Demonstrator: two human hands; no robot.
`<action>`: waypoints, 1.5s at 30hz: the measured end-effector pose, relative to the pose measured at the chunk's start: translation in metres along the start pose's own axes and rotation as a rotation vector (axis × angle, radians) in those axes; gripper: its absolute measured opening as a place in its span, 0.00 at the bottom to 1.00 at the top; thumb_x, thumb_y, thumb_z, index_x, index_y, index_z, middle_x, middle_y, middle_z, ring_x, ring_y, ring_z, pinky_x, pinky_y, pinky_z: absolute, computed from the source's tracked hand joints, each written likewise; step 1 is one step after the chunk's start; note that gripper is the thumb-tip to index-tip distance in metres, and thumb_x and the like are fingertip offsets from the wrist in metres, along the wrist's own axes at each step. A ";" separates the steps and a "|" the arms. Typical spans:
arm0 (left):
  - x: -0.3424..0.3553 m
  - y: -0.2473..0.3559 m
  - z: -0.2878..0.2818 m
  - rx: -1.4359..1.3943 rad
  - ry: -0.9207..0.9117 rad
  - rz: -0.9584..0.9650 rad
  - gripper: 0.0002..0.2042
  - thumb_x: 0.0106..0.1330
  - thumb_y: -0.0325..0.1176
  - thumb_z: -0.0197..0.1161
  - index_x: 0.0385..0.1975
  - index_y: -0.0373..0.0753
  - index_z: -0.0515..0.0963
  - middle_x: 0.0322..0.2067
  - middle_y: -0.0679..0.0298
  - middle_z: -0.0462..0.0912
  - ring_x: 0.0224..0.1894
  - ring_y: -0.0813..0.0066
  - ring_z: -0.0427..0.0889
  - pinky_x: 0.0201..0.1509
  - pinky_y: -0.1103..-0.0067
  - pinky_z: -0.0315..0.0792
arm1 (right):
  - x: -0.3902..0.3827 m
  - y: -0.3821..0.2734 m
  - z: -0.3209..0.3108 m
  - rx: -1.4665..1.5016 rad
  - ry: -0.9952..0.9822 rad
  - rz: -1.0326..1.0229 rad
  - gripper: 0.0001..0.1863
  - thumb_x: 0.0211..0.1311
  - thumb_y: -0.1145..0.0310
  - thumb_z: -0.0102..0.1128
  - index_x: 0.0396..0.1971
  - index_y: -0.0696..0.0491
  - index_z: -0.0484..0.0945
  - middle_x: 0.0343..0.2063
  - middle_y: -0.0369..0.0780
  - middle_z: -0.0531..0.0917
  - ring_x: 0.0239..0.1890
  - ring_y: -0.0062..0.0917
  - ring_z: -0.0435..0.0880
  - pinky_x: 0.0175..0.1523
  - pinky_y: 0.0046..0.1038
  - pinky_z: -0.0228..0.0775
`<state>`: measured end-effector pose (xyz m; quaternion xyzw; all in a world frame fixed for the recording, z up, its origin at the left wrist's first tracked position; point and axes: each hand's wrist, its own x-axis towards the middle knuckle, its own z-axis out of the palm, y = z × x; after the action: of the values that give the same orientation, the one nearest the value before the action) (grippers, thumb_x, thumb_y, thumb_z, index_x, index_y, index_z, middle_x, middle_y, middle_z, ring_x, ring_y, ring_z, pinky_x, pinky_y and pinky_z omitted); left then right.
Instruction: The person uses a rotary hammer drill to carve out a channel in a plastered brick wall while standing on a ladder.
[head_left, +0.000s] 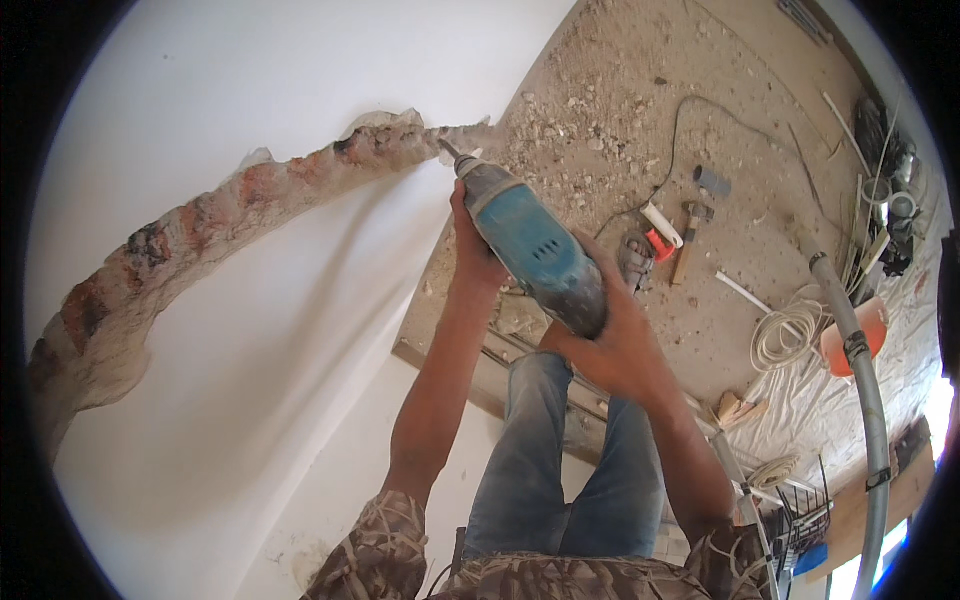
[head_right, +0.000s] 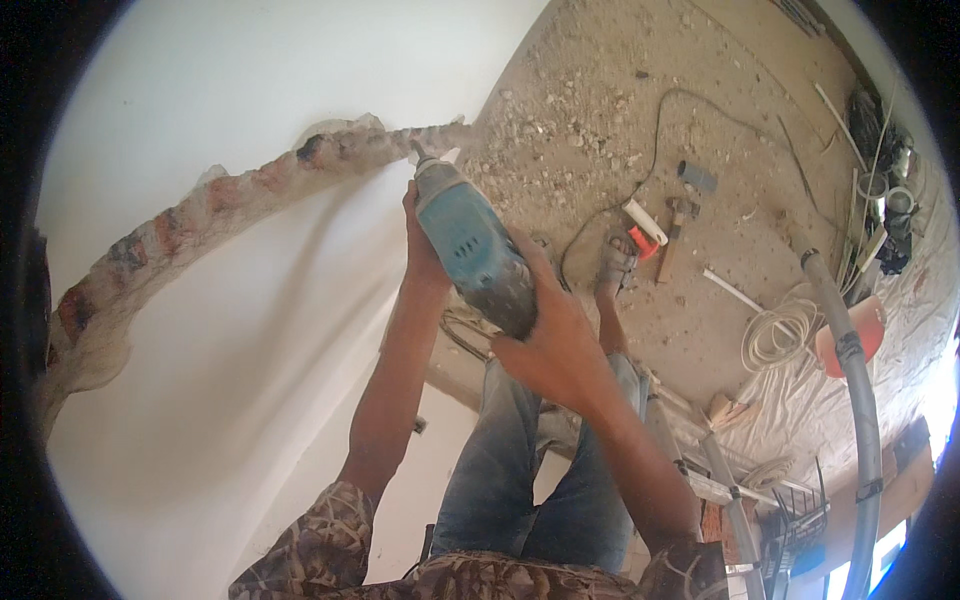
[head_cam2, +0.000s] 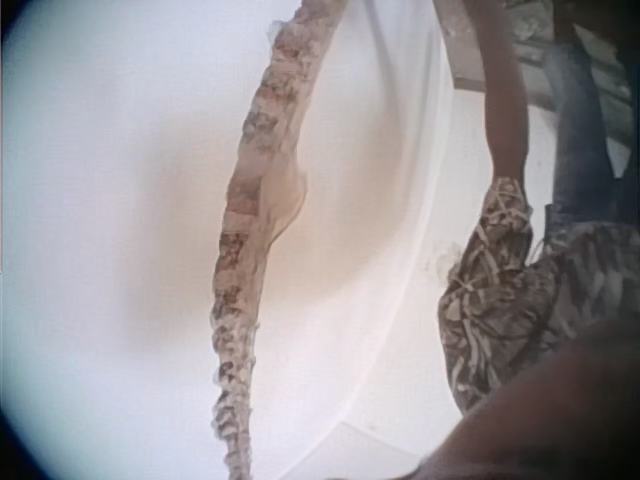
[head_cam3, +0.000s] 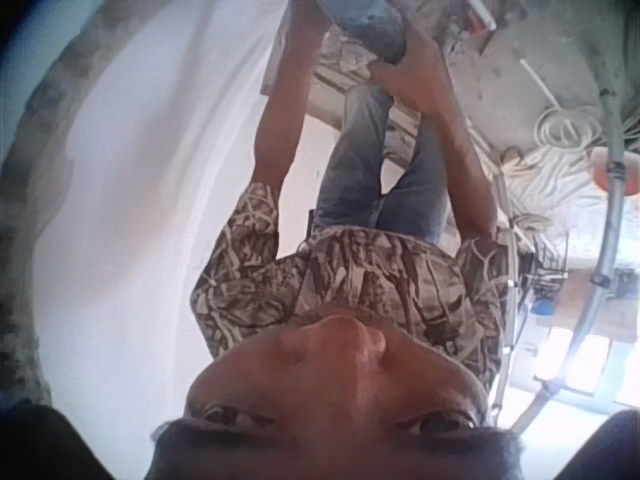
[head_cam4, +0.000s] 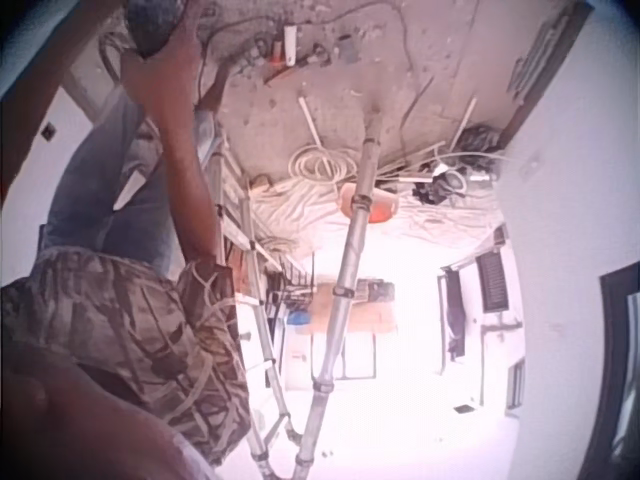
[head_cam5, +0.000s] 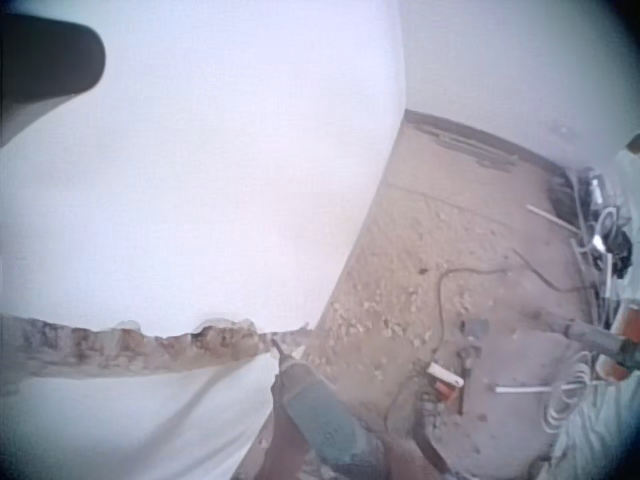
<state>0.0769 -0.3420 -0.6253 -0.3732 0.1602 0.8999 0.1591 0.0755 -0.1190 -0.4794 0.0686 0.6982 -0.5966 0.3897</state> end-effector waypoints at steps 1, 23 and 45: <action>-0.007 -0.010 0.008 -0.062 -0.023 -0.031 0.34 0.68 0.70 0.51 0.53 0.42 0.77 0.44 0.58 0.85 0.48 0.61 0.85 0.54 0.62 0.80 | -0.011 0.005 -0.004 0.015 0.003 0.003 0.51 0.43 0.73 0.63 0.74 0.52 0.55 0.57 0.60 0.78 0.66 0.52 0.73 0.70 0.42 0.64; 0.012 0.034 -0.011 0.139 0.156 0.151 0.33 0.69 0.71 0.48 0.45 0.43 0.80 0.37 0.56 0.84 0.40 0.60 0.86 0.46 0.63 0.84 | 0.019 -0.021 0.060 0.027 0.110 -0.076 0.49 0.46 0.77 0.59 0.74 0.52 0.53 0.54 0.61 0.78 0.59 0.57 0.77 0.64 0.45 0.68; -0.009 0.010 -0.037 0.097 0.000 0.128 0.38 0.64 0.74 0.52 0.48 0.37 0.78 0.38 0.51 0.86 0.37 0.62 0.89 0.40 0.66 0.87 | -0.022 0.032 0.106 -0.166 0.192 -0.233 0.54 0.44 0.80 0.59 0.76 0.53 0.48 0.61 0.58 0.70 0.59 0.56 0.78 0.63 0.44 0.72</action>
<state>0.1020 -0.3678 -0.6422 -0.3539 0.2271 0.8994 0.1192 0.1577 -0.1955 -0.4890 0.0117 0.7822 -0.5689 0.2538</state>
